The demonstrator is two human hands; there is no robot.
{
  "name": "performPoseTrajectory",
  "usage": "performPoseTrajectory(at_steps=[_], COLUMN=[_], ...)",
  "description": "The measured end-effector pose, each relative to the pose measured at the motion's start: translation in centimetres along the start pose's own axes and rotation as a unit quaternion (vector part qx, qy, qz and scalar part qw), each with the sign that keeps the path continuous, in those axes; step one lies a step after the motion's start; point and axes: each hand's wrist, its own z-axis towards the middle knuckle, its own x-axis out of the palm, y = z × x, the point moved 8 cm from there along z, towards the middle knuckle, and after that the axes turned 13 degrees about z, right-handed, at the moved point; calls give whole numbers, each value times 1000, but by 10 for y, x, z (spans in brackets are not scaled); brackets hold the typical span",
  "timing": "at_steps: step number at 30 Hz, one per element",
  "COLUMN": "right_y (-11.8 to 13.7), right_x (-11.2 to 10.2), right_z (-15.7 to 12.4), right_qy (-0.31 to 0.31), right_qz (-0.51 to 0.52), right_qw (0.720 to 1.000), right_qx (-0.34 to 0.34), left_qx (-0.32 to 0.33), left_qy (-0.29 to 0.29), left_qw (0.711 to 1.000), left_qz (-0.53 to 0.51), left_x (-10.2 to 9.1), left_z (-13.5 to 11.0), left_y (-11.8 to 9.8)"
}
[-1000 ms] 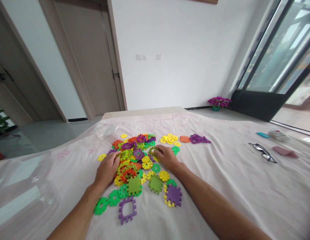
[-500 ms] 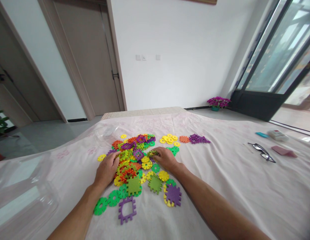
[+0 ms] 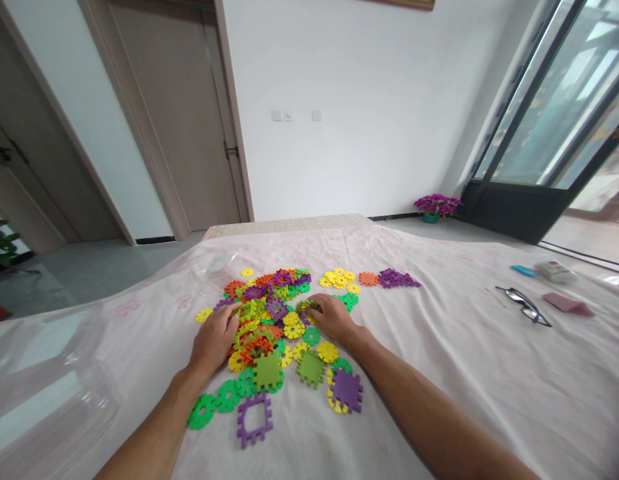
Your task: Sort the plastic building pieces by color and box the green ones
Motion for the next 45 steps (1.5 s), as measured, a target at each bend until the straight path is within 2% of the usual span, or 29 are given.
performPoseTrajectory(at_steps=[11,45], right_y=[0,4], right_x=[4,4], right_z=[1,0], right_qy=[28,29], right_qz=[-25,-32], right_qw=[999,999], right_qx=[-9,-20], left_qx=[3,0], left_qy=[2,4], left_qw=[1000,1000], left_qz=[-2,-3], left_x=[3,4], left_z=[1,1], left_y=[2,4])
